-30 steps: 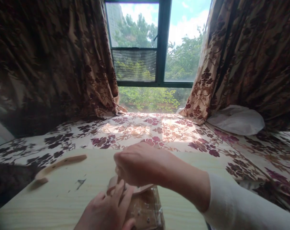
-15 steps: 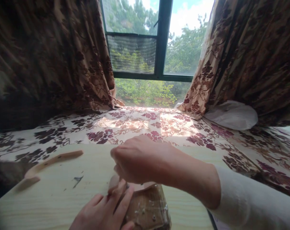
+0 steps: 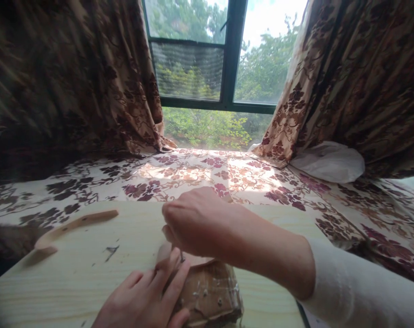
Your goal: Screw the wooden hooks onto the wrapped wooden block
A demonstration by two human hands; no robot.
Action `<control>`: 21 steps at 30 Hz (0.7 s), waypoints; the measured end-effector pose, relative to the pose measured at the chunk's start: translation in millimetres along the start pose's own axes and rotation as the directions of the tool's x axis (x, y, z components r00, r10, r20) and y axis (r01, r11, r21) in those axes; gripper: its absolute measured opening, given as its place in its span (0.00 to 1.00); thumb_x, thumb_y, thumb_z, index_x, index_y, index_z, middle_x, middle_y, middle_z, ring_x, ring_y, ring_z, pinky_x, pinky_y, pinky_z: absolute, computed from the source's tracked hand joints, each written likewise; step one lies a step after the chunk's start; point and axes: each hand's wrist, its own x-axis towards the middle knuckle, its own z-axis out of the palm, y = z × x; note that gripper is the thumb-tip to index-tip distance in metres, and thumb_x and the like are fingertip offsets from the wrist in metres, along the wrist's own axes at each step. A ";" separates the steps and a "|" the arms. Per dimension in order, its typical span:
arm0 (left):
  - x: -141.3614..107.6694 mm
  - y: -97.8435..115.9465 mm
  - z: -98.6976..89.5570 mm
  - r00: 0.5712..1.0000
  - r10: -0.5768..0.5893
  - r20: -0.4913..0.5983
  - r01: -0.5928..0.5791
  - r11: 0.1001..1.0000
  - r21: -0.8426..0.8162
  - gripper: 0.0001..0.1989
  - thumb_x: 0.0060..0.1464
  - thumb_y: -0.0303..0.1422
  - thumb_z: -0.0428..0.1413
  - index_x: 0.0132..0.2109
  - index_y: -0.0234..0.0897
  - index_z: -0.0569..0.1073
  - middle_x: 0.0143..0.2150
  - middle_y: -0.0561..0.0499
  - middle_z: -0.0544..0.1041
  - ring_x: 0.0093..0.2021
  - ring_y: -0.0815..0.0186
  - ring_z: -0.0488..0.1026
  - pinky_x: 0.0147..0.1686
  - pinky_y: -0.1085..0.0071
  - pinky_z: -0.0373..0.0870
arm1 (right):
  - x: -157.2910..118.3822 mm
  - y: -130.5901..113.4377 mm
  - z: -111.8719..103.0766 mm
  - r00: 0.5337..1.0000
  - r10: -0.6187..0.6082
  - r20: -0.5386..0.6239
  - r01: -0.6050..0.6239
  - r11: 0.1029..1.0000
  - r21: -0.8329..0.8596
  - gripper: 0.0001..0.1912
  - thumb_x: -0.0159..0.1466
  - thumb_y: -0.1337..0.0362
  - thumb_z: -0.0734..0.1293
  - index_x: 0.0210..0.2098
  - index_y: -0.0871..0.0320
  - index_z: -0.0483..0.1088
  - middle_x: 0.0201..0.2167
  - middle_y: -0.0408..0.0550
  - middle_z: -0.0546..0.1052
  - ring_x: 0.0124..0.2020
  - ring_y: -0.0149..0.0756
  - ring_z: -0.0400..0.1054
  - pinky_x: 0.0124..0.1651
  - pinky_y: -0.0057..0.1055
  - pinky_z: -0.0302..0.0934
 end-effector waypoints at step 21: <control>2.6 4.3 -6.1 0.999 0.003 -0.038 -0.005 0.999 -0.040 0.27 0.47 0.30 0.51 0.57 0.33 0.64 0.55 0.39 0.69 0.44 0.54 0.73 0.37 0.61 0.73 | -9.8 1.0 -10.6 0.990 -0.135 0.043 0.129 0.984 0.121 0.05 0.61 0.68 0.61 0.33 0.60 0.69 0.28 0.46 0.72 0.28 0.30 0.60 0.28 0.28 0.49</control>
